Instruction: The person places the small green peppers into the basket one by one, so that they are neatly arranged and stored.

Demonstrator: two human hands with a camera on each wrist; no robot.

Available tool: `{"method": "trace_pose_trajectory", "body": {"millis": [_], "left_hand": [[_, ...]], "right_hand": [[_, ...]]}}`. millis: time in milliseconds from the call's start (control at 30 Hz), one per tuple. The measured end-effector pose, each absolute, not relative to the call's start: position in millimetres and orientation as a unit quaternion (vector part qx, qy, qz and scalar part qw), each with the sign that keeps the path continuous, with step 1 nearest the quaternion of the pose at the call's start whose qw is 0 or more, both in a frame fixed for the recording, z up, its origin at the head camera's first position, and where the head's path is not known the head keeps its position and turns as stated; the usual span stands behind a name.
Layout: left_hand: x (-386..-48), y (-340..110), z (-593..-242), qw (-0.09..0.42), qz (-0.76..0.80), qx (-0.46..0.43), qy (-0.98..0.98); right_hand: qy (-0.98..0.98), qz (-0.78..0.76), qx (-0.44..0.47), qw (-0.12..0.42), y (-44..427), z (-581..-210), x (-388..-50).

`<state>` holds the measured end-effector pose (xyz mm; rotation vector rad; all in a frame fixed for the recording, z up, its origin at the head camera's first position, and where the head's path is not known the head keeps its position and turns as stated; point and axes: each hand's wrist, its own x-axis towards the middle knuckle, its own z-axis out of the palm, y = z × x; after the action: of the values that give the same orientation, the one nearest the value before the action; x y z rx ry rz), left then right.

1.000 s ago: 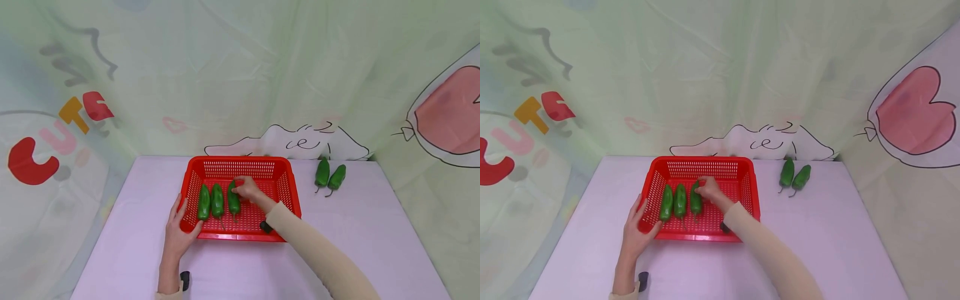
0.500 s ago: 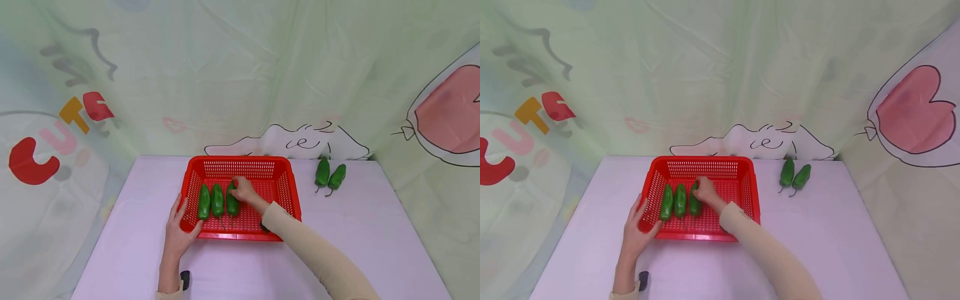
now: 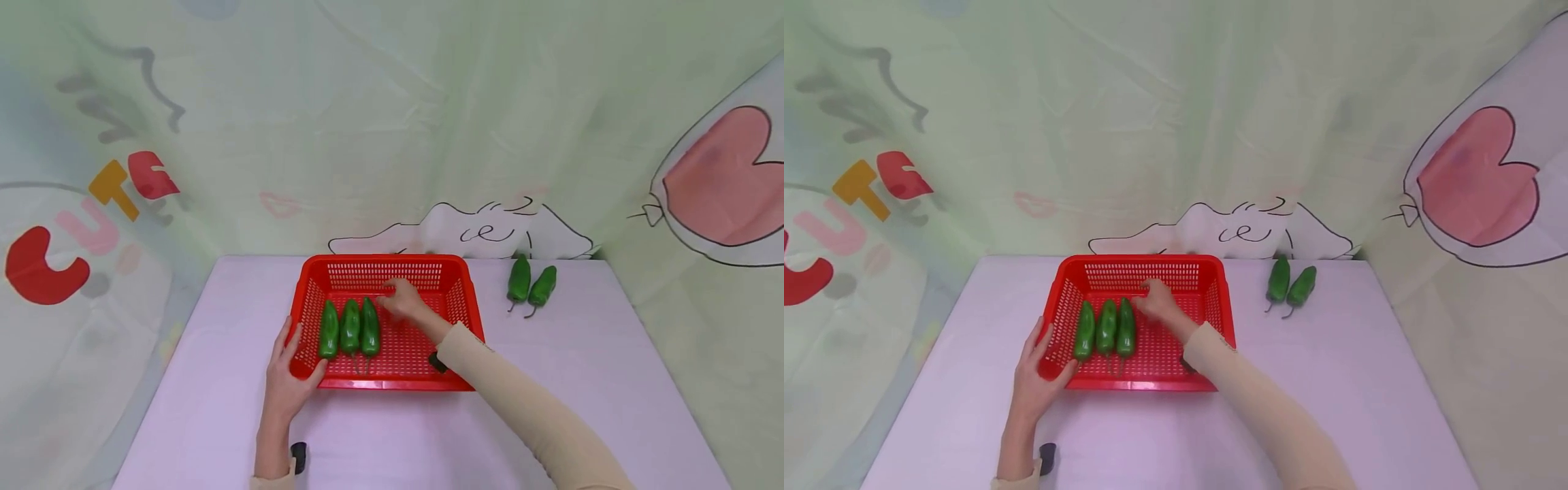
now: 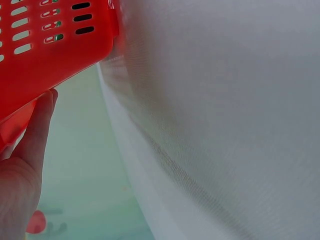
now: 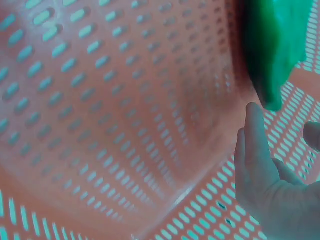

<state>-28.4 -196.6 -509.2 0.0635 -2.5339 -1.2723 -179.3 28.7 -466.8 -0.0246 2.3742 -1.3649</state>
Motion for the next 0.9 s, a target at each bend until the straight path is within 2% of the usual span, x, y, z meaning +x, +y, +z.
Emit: {"method": "trace_pose_trajectory", "body": {"millis": [300,700,900], "left_hand": [[-27.3,-197.4,-506.5,0.150,-0.441,0.025,-0.884],[-28.8,-196.7,-508.0,0.152,-0.441,0.022,-0.884],[-27.3,-195.9,-508.0,0.144,-0.439,0.032,-0.887]], "right_hand": [[0.822,-0.527,0.005,0.215,49.5,-439.9,-184.8],[0.784,-0.589,0.016,0.195,105.1,-398.1,-206.9],[0.800,-0.571,0.026,0.183,136.8,-385.9,-213.4]]}}
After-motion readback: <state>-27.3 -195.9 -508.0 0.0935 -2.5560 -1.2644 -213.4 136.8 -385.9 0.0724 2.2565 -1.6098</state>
